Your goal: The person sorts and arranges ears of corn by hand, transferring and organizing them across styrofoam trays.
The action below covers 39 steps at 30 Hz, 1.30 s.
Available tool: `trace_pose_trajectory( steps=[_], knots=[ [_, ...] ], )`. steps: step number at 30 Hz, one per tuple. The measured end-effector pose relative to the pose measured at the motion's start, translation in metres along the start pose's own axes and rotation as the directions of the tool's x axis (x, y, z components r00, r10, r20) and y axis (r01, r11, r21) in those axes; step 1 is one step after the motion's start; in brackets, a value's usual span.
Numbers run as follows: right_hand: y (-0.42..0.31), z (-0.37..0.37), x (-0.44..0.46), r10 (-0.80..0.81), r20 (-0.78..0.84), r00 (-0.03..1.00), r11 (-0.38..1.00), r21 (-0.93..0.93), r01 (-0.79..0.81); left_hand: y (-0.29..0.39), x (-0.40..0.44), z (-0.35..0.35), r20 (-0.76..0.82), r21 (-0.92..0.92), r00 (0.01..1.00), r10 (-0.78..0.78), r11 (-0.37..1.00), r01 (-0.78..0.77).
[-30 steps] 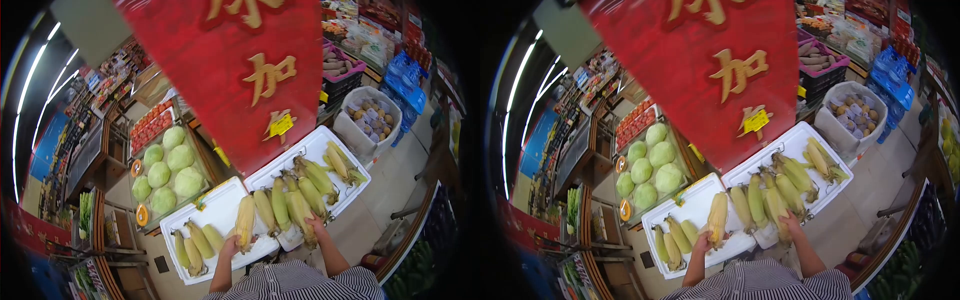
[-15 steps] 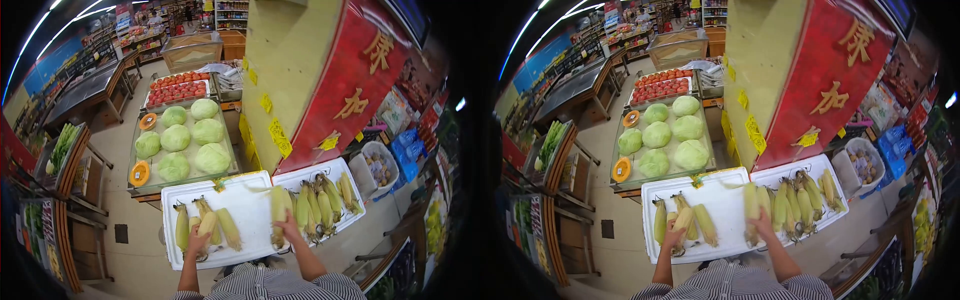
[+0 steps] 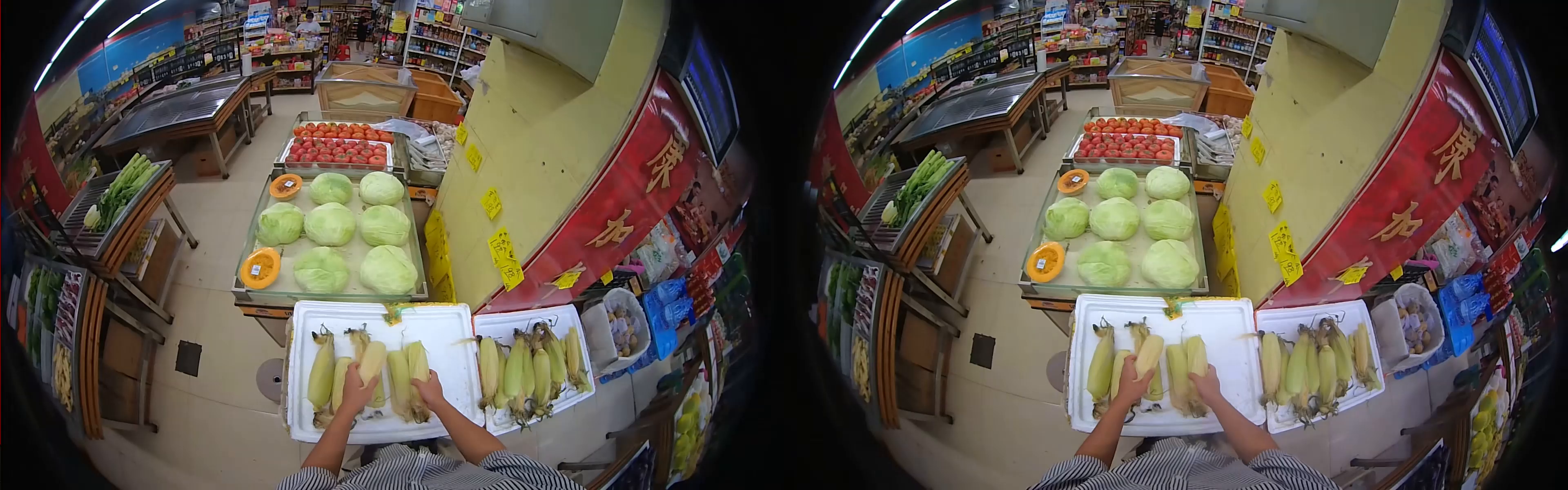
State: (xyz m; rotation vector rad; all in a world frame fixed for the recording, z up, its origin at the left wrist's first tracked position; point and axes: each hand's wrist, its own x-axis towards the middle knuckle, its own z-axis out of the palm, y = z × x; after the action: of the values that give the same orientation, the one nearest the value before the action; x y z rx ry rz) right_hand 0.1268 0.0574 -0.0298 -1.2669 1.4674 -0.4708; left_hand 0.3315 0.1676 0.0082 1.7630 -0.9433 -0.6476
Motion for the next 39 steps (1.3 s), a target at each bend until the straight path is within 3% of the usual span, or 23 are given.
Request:
trace_pose_trajectory(
  steps=[3,6,9,11,12,15,17,21,24,29,33,35,38,39],
  knots=[
    [0.004,-0.009,-0.001,-0.034,-0.023,0.999,0.976,-0.218,0.028,0.007,0.005,0.009,-0.001,0.068,0.998,0.061,0.996,-0.061],
    [0.003,-0.013,-0.002,-0.107,-0.025,0.994,0.938,-0.335,0.092,0.029,0.007,0.011,0.146,0.266,0.988,-0.051,0.964,0.01],
    [-0.003,-0.019,-0.006,-0.134,0.027,0.991,0.885,-0.447,0.132,0.051,0.006,0.012,0.205,0.29,0.976,-0.075,0.957,0.013],
    [-0.006,-0.032,-0.012,-0.127,0.096,0.987,0.868,-0.471,0.158,0.05,0.006,0.027,0.198,0.19,0.974,-0.11,0.979,0.071],
    [-0.008,-0.039,-0.013,-0.054,0.137,0.989,0.906,-0.41,0.106,0.049,0.004,0.034,0.198,0.14,0.972,-0.129,0.985,0.103],
    [0.008,-0.061,-0.016,0.093,0.231,0.968,0.95,-0.31,-0.017,0.047,-0.003,0.06,0.131,0.12,0.976,0.177,0.974,-0.192],
    [0.02,-0.07,-0.019,0.105,0.23,0.967,0.934,-0.357,-0.016,0.069,-0.008,0.073,0.266,0.136,0.96,0.086,0.983,-0.125],
    [0.026,-0.096,-0.047,0.208,0.251,0.945,0.974,-0.145,-0.176,0.083,-0.016,0.113,0.465,0.171,0.885,-0.032,0.984,-0.054],
    [0.029,-0.122,-0.065,0.194,0.196,0.961,0.98,-0.074,-0.182,0.081,-0.023,0.145,0.514,0.275,0.854,-0.076,0.958,-0.081],
    [0.038,-0.187,-0.087,0.125,0.053,0.991,0.978,0.164,-0.132,0.09,-0.029,0.195,0.452,0.406,0.888,-0.083,0.906,-0.122],
    [0.024,-0.248,-0.096,0.084,-0.129,0.988,0.947,0.319,-0.038,0.096,-0.035,0.221,0.495,0.588,0.859,-0.128,0.777,-0.223],
    [0.023,-0.282,-0.089,0.034,-0.224,0.974,0.931,0.36,0.051,0.098,-0.05,0.224,0.447,0.604,0.894,-0.021,0.745,-0.284],
    [0.032,-0.339,-0.063,-0.06,-0.422,0.905,0.909,0.352,0.224,0.075,-0.073,0.231,0.379,0.674,0.916,0.133,0.639,-0.371],
    [0.037,-0.359,-0.052,-0.215,-0.538,0.815,0.959,0.042,0.282,0.07,-0.077,0.234,0.368,0.702,0.911,0.184,0.588,-0.402]
  ],
)
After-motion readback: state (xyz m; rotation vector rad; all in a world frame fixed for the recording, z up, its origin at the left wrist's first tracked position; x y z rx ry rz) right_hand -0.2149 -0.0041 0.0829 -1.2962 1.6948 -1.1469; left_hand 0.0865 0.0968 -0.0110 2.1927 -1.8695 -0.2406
